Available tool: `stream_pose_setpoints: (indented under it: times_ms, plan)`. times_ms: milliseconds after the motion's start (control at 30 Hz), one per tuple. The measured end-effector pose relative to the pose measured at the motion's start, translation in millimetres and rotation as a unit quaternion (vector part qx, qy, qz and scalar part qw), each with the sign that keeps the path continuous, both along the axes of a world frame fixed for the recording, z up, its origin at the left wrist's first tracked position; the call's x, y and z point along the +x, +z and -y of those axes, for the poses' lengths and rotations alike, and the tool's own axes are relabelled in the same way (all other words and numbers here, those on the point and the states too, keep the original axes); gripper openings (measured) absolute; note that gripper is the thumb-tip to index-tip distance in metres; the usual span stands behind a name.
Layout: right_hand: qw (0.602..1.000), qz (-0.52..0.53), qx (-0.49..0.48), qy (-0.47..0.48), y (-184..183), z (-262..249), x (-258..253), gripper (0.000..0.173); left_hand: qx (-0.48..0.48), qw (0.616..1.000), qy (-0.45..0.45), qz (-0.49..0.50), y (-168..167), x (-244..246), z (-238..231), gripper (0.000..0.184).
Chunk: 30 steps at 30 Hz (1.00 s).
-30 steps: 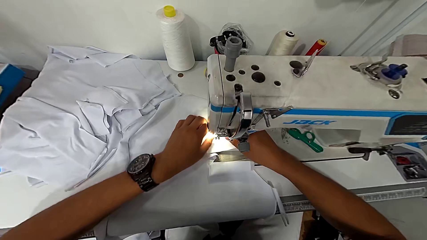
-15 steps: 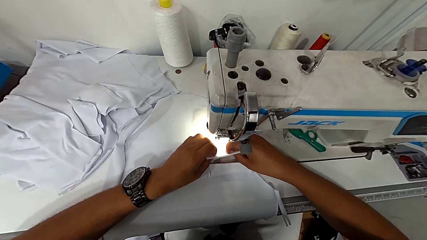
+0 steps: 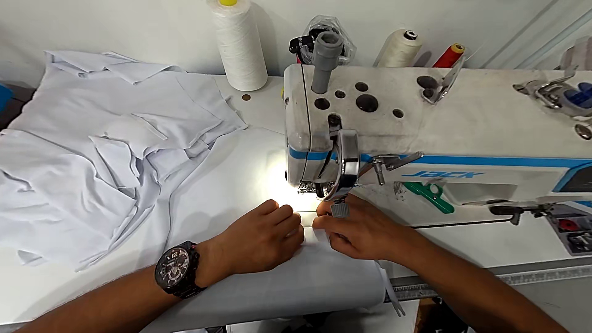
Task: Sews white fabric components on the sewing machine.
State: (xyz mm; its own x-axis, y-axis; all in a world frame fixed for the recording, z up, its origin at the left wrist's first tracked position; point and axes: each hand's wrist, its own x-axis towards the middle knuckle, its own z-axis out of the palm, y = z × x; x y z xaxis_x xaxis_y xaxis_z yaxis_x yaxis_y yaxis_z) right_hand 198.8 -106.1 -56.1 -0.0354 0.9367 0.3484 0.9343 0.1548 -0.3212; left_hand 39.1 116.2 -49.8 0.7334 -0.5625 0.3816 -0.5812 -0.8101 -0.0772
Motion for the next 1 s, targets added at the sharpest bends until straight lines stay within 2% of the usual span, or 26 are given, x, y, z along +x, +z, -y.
stream_pose_setpoints:
  times_ms: [100, 167, 267, 433, 600, 700, 767, 867, 1000]
  plan:
    - [0.998, 0.050, 0.002, -0.024, 1.2, 0.9, -7.5, 0.037, -0.049, 0.999, 0.017, -0.001, -0.4, -0.4, 2.2, 0.027]
    - [0.996, 0.070, 0.013, -0.046, -1.1, -1.0, -11.9, 0.037, -0.104, 0.993, 0.040, -0.034, -2.2, -0.3, 1.1, 0.029]
    - [0.996, 0.039, 0.021, -0.073, -1.2, -3.6, -12.7, 0.030, -0.158, 0.982, 0.077, -0.076, -4.4, 0.3, -0.9, 0.032]
    - [0.990, -0.026, -0.001, -0.139, 0.7, -1.1, -10.7, 0.030, -0.215, 0.953, 0.186, -0.108, -4.5, -0.1, 3.3, 0.035]
    - [0.977, 0.001, 0.030, -0.209, 6.1, -3.2, -11.4, 0.018, -0.191, 0.936, 0.264, -0.130, -5.7, 1.6, 7.8, 0.035]
    - [0.972, 0.053, 0.031, -0.227, 7.8, -1.0, -9.7, 0.020, -0.173, 0.936, 0.280, -0.121, -9.5, 1.8, 10.1, 0.035]
    - [0.974, 0.070, 0.042, -0.210, 10.2, 0.3, -11.0, 0.019, -0.177, 0.933, 0.290, -0.117, -8.1, 2.8, 10.0, 0.033]
    - [0.990, 0.045, 0.060, -0.119, 12.5, -8.2, -16.4, 0.018, -0.183, 0.931, 0.292, -0.119, -6.5, 5.7, 7.8, 0.033]
    - [0.999, -0.021, 0.028, 0.013, 4.1, -30.2, -2.5, 0.017, -0.188, 0.936, 0.272, -0.123, -1.9, 6.9, -0.5, 0.032]
